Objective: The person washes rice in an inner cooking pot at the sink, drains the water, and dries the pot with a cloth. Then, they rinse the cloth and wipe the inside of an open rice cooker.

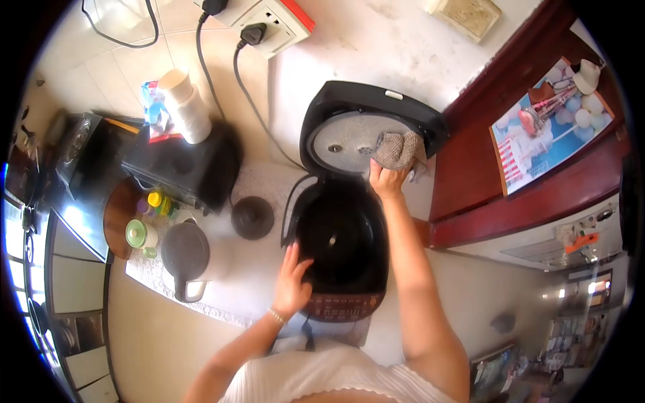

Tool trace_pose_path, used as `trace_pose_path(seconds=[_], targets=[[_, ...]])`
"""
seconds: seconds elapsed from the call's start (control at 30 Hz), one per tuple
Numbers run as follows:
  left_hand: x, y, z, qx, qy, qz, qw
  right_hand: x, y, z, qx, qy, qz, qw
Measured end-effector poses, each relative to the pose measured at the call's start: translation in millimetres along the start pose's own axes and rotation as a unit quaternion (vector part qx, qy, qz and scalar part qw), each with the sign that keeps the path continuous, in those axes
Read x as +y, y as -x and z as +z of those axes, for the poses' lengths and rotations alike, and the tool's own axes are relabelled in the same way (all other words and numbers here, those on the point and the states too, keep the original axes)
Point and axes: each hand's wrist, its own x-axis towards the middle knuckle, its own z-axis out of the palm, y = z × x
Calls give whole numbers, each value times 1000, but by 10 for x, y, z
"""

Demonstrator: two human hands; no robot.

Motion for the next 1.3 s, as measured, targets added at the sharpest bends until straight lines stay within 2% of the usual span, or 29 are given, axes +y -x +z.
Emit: trace_pose_path(seconds=[0.07,0.17,0.2,0.3,0.33,0.4,0.5,0.53,0.57,0.6,0.67,0.7,0.73,0.77,0.8,0.83,0.87,0.97,1.0,1.1,1.13,1.23,1.27,1.3], targets=[[-5,-14,-37,-10,-1,2,1000,-113,-309,112,47,53,-56,996],[-2,-28,-72,-20,-16,3,1000,-317,-293,422,26,20,-65,997],[-1,-29,-75,-31,-16,-1,999,-419,-349,437,-16,64,-55,996],[41,7,57,-22,-32,6,999,-405,-125,620,-87,29,-150,984],[105,10,101,-19,-22,1,1000,-396,-53,665,-73,7,-200,977],[153,10,166,-17,-24,1,1000,-375,103,592,-219,-21,-238,946],[185,-13,164,-17,-50,17,998,-198,52,430,-178,-89,-234,951],[205,-14,145,-20,-63,24,998,-167,-82,295,-148,-72,-255,953],[250,-26,115,-34,-103,69,992,-152,-69,201,-283,-12,-204,937],[321,-55,85,-46,-141,113,982,-162,-46,103,-410,48,-150,898],[394,-55,126,-91,-167,197,962,-129,-128,28,-378,53,-87,920],[443,-1,201,-131,-128,207,961,-108,-254,26,-218,-5,-78,973],[536,66,239,-173,-139,208,953,-78,-310,12,-52,-63,-63,995],[621,109,256,-215,-150,210,942,71,-185,23,-96,26,-86,991],[656,131,277,-189,-249,231,921,75,-237,-2,-78,51,-104,990],[657,153,285,-194,-251,234,919,80,-299,-8,-60,76,-121,988],[634,156,284,-200,-256,238,915,60,-355,-1,-47,72,-138,987],[541,127,259,-194,-246,267,911,-91,-398,97,-89,-42,-98,990],[517,114,210,-208,-243,270,908,-163,-426,135,-84,-28,-99,991],[426,92,-31,-243,-239,294,893,-373,-424,355,-26,29,-142,989],[393,81,-110,-249,-239,306,887,-444,-444,400,11,3,-179,984],[322,80,-191,-249,-233,323,883,-706,-320,480,-75,-41,-194,977],[328,71,-207,-256,-227,317,885,-609,-35,571,-150,-79,-207,964],[328,57,-217,-262,-222,311,886,-643,-54,539,-172,-145,-171,959]])
